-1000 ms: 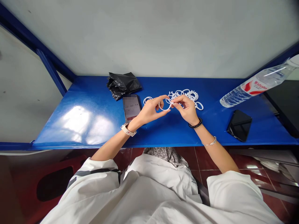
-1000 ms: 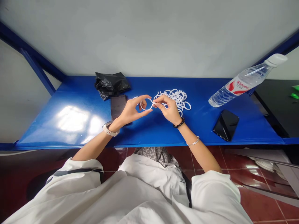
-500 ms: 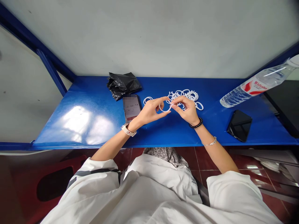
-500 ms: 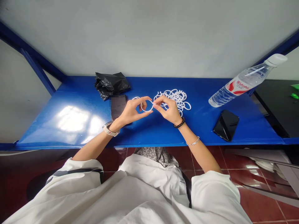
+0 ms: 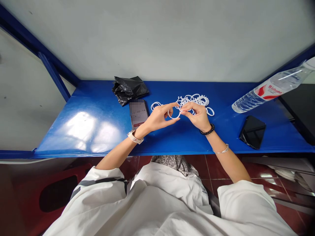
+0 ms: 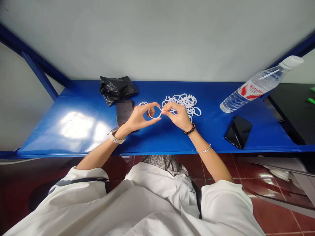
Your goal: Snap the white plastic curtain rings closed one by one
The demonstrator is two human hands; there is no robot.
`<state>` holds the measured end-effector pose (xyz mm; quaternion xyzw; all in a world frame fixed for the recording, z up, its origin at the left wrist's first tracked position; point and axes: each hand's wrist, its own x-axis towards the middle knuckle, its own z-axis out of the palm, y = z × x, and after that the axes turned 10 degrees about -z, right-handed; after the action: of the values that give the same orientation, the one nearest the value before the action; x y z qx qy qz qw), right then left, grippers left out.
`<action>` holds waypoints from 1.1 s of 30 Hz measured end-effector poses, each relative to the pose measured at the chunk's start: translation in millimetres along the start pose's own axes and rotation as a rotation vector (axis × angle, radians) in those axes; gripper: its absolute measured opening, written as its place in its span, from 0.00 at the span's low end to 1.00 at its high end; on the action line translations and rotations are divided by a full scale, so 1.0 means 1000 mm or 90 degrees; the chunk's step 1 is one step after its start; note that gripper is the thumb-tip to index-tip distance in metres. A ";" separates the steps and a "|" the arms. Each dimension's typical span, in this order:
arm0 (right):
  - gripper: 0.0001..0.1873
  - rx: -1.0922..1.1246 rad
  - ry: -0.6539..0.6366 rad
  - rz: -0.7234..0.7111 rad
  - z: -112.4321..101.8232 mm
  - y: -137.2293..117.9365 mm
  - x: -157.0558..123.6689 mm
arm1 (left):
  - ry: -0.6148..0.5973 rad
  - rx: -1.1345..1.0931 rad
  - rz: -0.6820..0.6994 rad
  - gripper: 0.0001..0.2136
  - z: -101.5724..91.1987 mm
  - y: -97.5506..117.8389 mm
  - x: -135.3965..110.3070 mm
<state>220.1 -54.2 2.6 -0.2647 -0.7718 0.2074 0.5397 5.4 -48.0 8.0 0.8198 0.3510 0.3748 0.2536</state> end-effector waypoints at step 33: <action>0.02 -0.146 -0.057 -0.054 0.002 -0.007 0.000 | -0.010 0.026 -0.017 0.15 -0.003 -0.001 0.002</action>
<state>216.5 -59.6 6.0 -0.2824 -0.8241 0.1062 0.4794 3.4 -45.4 10.1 0.8229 0.3672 0.3580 0.2445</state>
